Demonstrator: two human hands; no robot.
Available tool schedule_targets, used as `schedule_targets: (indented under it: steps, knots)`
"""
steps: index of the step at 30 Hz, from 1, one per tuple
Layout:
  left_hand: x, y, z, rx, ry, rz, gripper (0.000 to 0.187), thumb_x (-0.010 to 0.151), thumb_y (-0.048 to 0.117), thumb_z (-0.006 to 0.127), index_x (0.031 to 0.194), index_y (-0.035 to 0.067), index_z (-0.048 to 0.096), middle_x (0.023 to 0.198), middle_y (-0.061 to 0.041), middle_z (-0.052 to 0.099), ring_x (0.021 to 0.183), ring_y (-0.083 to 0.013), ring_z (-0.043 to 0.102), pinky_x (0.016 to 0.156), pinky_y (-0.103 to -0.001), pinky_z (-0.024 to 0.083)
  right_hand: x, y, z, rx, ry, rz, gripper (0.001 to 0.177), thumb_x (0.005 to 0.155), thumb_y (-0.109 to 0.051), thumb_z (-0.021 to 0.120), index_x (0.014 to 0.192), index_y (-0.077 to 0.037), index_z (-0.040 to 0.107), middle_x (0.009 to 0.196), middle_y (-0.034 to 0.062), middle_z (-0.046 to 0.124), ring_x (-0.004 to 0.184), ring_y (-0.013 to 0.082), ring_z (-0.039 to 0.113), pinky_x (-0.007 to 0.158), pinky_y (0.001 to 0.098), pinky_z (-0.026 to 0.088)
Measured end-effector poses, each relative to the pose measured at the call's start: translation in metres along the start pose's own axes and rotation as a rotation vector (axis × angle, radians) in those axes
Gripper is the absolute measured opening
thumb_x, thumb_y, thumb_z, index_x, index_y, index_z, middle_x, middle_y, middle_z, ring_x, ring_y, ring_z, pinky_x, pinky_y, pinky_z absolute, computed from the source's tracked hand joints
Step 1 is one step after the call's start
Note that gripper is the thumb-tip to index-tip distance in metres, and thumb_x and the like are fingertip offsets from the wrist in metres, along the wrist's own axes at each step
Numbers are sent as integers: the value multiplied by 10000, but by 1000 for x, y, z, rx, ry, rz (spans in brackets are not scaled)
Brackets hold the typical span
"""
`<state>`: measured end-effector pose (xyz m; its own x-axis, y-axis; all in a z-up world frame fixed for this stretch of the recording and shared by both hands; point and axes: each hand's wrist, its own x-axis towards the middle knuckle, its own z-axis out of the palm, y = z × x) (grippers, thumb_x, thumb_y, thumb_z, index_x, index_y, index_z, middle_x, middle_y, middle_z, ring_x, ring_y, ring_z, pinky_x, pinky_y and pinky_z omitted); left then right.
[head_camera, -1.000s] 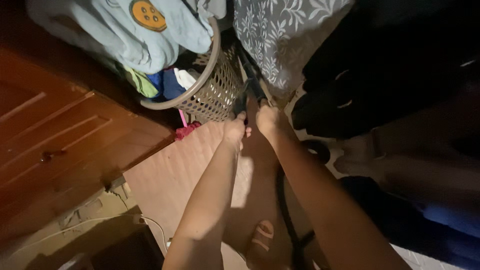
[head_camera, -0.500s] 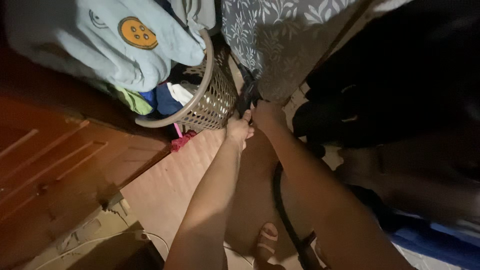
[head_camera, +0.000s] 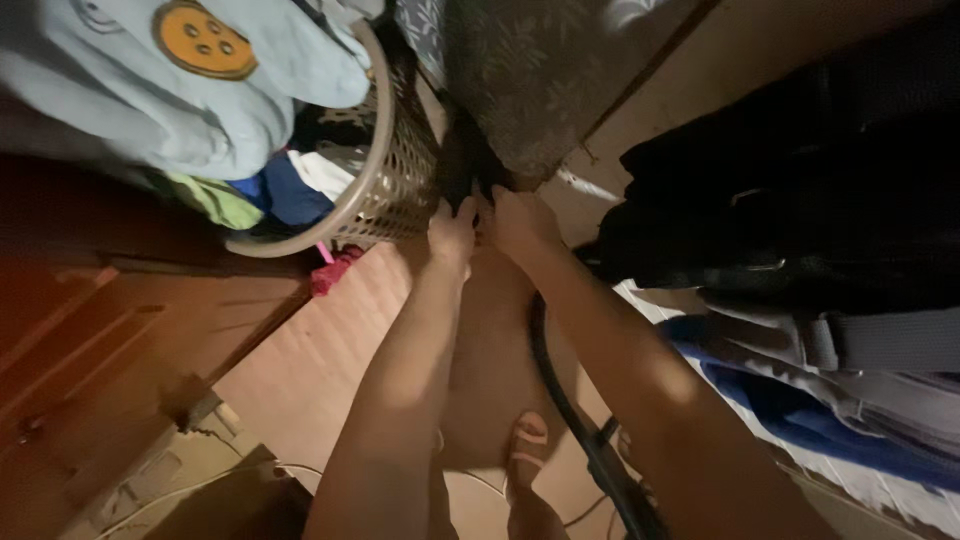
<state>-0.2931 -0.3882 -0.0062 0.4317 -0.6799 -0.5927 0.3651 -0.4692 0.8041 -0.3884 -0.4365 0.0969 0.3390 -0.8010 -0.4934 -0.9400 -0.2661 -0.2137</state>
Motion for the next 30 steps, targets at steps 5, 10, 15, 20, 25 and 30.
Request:
schedule_targets:
  steps: [5,10,15,20,25,30]
  knots:
    - [6,-10,10,30,-29,-31,607,999,260,601,1546,48,443,1262,-192,726,912,-266,649,719,-368,520,4,16,11,24,96,-63,506,982,-255,532,1445,-54,505,1212,245,663,995,382,684,827,484,566]
    - [7,-24,8,71,-9,75,645,1036,287,639,1565,19,385,1346,-177,665,944,-157,669,785,-324,563,19,26,18,124,136,-91,440,993,-206,482,1387,-21,550,1192,258,674,958,382,695,804,483,573]
    - [-17,-16,14,-74,-53,-78,711,980,282,617,1585,78,302,1304,-131,679,667,-232,564,583,-368,542,5,24,-7,-7,21,-7,405,1061,-348,488,1170,5,654,1084,251,688,929,395,693,787,502,563]
    - [-27,-6,27,-44,-33,-115,638,987,292,605,1560,70,433,1140,-156,737,634,-153,633,535,-307,552,-7,31,2,-63,102,-119,297,1037,-243,520,1114,8,659,1019,246,699,915,383,704,774,488,567]
    - [-17,-17,27,-20,-14,-96,687,1002,243,630,1603,83,338,1187,-298,686,672,-214,545,536,-335,494,-13,24,18,-56,123,-109,312,934,-171,604,1193,3,603,1008,248,682,895,384,698,704,486,572]
    - [26,-43,17,-61,30,-131,695,989,219,610,1596,59,312,1298,-249,704,760,-247,688,621,-285,635,20,10,14,-104,80,-119,327,1076,-276,537,1171,22,632,1014,237,706,939,364,718,780,463,582]
